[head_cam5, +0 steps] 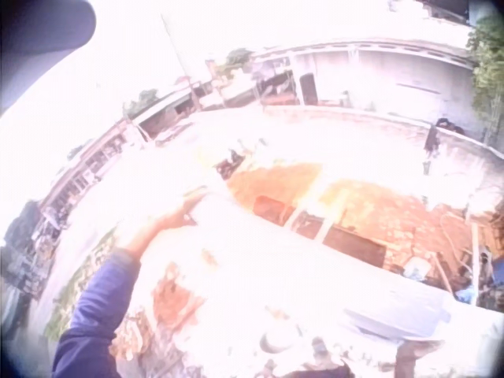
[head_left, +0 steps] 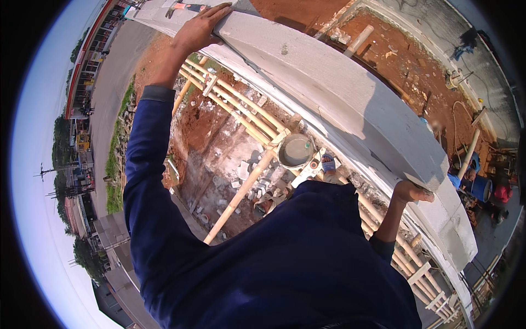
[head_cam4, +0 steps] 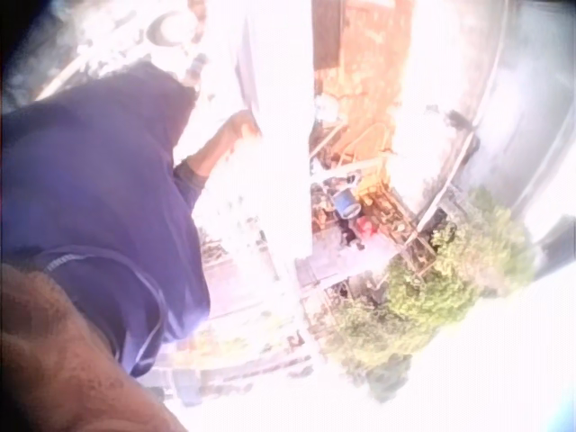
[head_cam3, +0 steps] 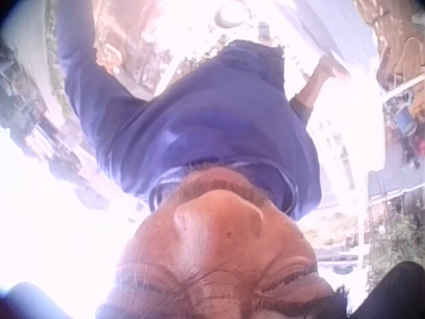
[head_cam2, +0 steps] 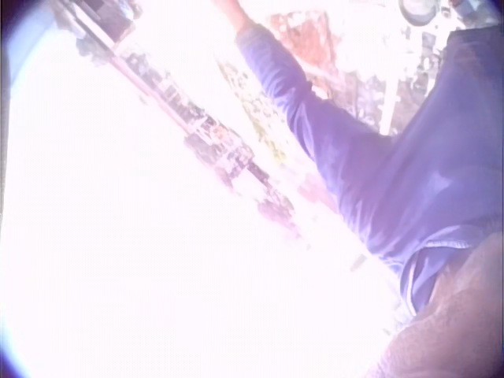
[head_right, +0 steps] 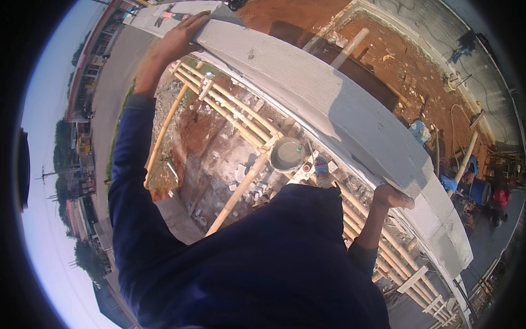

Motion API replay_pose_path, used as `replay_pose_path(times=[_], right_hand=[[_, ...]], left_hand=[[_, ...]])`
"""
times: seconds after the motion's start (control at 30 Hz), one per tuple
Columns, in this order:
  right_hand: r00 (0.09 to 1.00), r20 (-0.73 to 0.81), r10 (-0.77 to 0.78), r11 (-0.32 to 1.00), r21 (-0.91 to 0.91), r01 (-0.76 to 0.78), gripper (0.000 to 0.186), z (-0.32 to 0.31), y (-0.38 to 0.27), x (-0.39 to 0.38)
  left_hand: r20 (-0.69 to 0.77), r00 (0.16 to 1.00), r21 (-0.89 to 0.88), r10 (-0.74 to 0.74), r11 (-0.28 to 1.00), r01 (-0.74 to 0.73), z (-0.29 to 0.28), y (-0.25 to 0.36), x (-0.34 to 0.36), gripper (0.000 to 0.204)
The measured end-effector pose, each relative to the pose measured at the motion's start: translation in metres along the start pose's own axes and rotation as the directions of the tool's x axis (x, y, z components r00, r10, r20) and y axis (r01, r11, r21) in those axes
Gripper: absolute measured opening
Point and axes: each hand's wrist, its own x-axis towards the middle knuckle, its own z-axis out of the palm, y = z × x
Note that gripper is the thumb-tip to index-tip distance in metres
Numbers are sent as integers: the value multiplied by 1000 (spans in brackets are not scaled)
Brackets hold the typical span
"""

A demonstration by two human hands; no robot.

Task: The person receives stone slabs from a coworker, applies mortar to the wall using a trowel, and places the slabs onto the wall. The person uses a hammer to tap the slabs into position and continues the process with additional slabs.

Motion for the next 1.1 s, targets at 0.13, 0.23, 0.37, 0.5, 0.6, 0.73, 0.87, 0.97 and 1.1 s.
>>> replay_pose_path(times=[0.13,0.23,0.37,0.5,0.6,0.73,0.87,0.97,1.1], right_hand=[[998,17,-59,992,-109,61,116,-22,27,1],[834,188,-518,779,-298,551,46,-24,34,16],[927,14,-376,882,-301,362,63,-34,55,7],[985,25,-170,942,-290,170,104,-25,30,-9],[987,126,-97,991,-75,107,117,-2,-15,-11],[961,227,-159,956,-206,207,116,2,-38,-5],[945,260,-199,963,-126,238,109,7,-40,-2],[964,202,-174,985,28,172,109,14,-35,-4],[954,227,-195,981,58,186,109,15,-36,-2]], left_hand=[[-2,999,-32,34,999,-34,4,-10,-1,101],[6,999,6,38,999,-38,10,-21,-3,102],[-47,996,12,82,997,-81,17,-24,-1,104],[-29,996,10,86,996,-85,11,-19,-3,106],[-28,994,-25,102,994,-103,5,-13,0,103],[-9,996,-59,85,995,-85,3,-8,-3,101],[-3,996,-81,88,993,-88,3,-12,-3,99],[8,997,-96,77,993,-76,-4,-10,-4,98],[7,998,-112,59,992,-58,-1,-7,-4,98]])
